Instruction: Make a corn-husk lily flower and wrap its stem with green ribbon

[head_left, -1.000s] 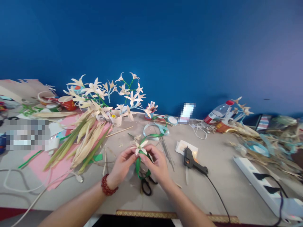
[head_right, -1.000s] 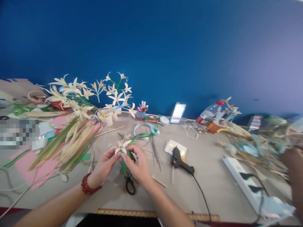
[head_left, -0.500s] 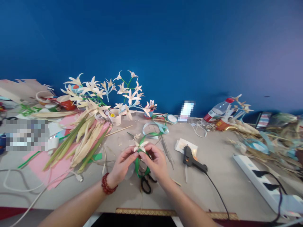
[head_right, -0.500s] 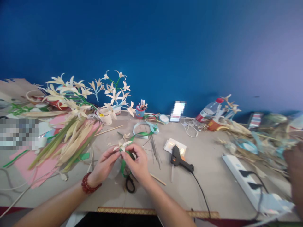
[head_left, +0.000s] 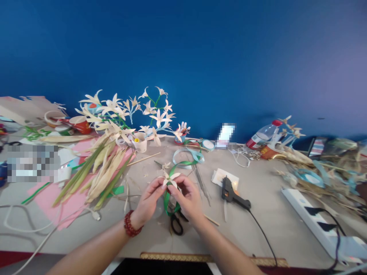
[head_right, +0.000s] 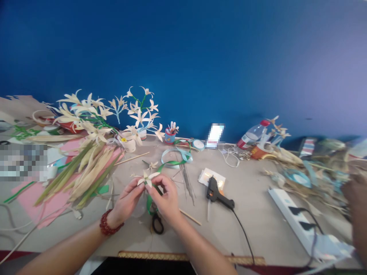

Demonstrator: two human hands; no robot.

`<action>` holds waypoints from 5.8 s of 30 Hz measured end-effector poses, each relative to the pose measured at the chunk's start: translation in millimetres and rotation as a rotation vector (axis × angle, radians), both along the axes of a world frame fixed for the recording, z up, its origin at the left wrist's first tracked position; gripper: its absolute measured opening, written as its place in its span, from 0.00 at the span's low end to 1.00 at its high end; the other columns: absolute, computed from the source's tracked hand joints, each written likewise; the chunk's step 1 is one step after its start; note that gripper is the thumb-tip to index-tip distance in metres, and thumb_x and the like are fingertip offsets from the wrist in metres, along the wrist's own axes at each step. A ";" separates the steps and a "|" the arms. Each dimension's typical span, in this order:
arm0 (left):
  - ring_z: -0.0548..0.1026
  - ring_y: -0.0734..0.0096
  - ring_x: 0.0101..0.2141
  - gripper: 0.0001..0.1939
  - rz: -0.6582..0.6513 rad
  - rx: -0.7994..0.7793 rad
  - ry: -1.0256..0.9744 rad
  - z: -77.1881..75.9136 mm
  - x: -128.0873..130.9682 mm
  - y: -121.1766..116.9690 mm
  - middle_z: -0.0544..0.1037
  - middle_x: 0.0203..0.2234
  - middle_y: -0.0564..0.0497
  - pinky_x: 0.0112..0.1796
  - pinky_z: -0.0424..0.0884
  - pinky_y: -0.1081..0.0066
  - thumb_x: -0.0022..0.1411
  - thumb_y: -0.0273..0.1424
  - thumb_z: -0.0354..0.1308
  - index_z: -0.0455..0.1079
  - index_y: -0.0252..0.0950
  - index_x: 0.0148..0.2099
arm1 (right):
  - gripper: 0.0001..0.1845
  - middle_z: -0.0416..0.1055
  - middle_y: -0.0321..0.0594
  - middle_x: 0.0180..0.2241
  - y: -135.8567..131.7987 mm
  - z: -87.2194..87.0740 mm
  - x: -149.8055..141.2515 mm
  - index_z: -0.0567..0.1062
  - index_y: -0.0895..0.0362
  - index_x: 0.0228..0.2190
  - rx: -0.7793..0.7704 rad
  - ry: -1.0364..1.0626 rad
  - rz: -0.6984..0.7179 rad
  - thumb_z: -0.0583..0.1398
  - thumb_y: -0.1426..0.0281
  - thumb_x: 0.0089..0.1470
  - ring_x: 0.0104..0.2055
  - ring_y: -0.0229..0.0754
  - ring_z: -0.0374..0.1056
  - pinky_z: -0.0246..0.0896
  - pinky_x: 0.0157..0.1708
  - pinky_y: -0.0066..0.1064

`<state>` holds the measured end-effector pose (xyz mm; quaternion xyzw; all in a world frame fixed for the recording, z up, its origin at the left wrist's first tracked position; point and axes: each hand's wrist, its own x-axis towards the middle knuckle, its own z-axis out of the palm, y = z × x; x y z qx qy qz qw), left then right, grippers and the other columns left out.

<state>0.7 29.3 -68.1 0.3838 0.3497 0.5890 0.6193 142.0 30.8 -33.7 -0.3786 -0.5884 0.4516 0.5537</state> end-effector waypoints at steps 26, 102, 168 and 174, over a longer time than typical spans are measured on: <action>0.73 0.74 0.34 0.05 0.011 -0.027 -0.163 14.9 6.4 1.7 0.77 0.32 0.53 0.39 0.69 0.75 0.54 0.29 0.67 0.76 0.37 0.36 | 0.09 0.70 0.34 0.29 3.0 -5.2 -6.9 0.71 0.55 0.29 -0.182 0.273 0.028 0.66 0.65 0.51 0.31 0.38 0.66 0.61 0.33 0.29; 0.75 0.72 0.32 0.09 -0.142 -0.180 -0.317 21.9 2.5 5.9 0.77 0.28 0.53 0.38 0.72 0.72 0.49 0.28 0.71 0.76 0.38 0.34 | 0.12 0.74 0.37 0.30 14.3 -5.9 4.3 0.74 0.53 0.27 -0.167 0.184 0.068 0.69 0.62 0.45 0.34 0.42 0.70 0.68 0.37 0.36; 0.74 0.76 0.30 0.09 0.028 -0.113 -0.207 26.3 3.4 -1.0 0.80 0.27 0.54 0.34 0.69 0.77 0.45 0.28 0.72 0.79 0.38 0.32 | 0.08 0.69 0.36 0.28 6.8 -3.9 1.0 0.70 0.54 0.28 0.073 0.041 -0.058 0.65 0.67 0.52 0.31 0.40 0.66 0.61 0.32 0.30; 0.74 0.76 0.29 0.09 0.077 -0.149 -0.223 23.8 4.0 0.4 0.79 0.26 0.55 0.34 0.70 0.77 0.42 0.29 0.74 0.78 0.37 0.28 | 0.03 0.71 0.37 0.30 1.1 4.8 0.0 0.74 0.54 0.30 0.171 -0.200 -0.141 0.62 0.68 0.56 0.32 0.40 0.67 0.61 0.33 0.31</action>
